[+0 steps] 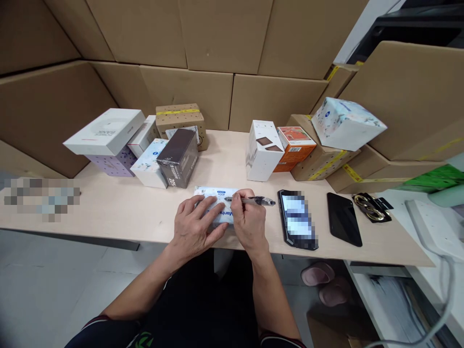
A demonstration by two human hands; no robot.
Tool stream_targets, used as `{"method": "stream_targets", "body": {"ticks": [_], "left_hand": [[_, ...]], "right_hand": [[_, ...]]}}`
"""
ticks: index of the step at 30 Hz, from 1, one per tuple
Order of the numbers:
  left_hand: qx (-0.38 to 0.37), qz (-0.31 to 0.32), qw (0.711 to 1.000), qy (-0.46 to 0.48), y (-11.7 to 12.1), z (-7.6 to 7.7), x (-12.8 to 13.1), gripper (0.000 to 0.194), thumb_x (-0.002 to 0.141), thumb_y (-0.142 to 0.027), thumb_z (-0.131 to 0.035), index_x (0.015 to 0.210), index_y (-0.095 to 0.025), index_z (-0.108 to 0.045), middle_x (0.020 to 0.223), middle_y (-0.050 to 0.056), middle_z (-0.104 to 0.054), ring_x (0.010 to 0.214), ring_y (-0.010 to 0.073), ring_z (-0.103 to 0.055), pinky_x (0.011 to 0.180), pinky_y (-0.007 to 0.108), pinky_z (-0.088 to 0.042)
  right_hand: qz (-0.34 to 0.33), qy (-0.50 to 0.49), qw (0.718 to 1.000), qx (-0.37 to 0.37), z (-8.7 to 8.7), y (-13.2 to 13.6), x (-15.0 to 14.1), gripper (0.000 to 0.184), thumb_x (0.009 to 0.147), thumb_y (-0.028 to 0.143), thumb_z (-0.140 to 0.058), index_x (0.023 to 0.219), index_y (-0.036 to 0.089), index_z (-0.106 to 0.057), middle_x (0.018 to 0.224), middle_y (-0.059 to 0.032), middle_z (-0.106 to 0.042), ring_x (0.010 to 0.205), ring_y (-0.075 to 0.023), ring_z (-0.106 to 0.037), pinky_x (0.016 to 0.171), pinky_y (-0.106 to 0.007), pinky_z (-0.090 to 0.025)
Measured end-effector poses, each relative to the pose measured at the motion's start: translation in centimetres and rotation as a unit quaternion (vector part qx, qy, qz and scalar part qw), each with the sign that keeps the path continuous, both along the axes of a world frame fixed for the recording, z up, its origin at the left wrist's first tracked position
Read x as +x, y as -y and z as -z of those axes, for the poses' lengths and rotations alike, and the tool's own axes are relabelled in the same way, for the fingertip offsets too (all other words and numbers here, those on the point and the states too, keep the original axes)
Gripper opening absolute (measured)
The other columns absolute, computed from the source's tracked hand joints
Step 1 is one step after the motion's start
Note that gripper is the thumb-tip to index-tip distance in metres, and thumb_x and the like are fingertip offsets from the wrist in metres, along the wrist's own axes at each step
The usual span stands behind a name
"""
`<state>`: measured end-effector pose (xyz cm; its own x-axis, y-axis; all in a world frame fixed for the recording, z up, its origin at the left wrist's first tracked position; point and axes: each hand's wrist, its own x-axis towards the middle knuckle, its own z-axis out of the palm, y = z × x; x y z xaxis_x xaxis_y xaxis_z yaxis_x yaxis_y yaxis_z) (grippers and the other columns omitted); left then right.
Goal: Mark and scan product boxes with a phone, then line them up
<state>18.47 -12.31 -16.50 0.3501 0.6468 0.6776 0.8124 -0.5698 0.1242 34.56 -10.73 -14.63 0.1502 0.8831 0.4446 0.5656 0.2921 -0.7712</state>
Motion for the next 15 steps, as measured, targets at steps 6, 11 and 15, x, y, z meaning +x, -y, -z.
{"method": "stream_targets", "body": {"ticks": [6,11,15], "left_hand": [[-0.004,0.003,1.000,0.005,0.09,-0.10,-0.04,0.039,0.087,-0.048,-0.062,0.117,-0.024,-0.066,0.121,0.006,-0.068,0.111,0.0315,-0.055,0.089,0.043,-0.039],[-0.010,0.004,1.000,0.001,0.16,-0.13,-0.06,0.041,0.087,-0.048,-0.061,0.119,-0.025,-0.064,0.123,0.007,-0.067,0.112,0.0317,-0.054,0.090,0.043,-0.040],[-0.018,0.004,1.000,-0.009,0.22,-0.20,-0.20,0.041,0.087,-0.048,-0.061,0.121,-0.025,-0.063,0.124,0.007,-0.066,0.113,0.0315,-0.054,0.090,0.043,-0.040]], "right_hand": [[0.007,0.017,1.000,0.002,0.13,-0.09,0.07,0.031,0.097,0.044,-0.042,0.083,0.021,-0.057,0.068,0.0005,-0.065,0.057,-0.0123,-0.060,0.058,-0.026,-0.043],[-0.001,-0.054,0.999,-0.001,0.29,-0.01,0.06,0.029,0.097,0.044,-0.046,0.083,0.020,-0.058,0.064,0.0026,-0.063,0.054,-0.0110,-0.057,0.057,-0.025,-0.045],[0.028,-0.209,0.977,0.036,0.29,0.40,-0.08,0.027,0.096,0.045,-0.049,0.091,0.020,-0.058,0.068,0.0025,-0.064,0.052,-0.0104,-0.056,0.053,-0.024,-0.047]]}}
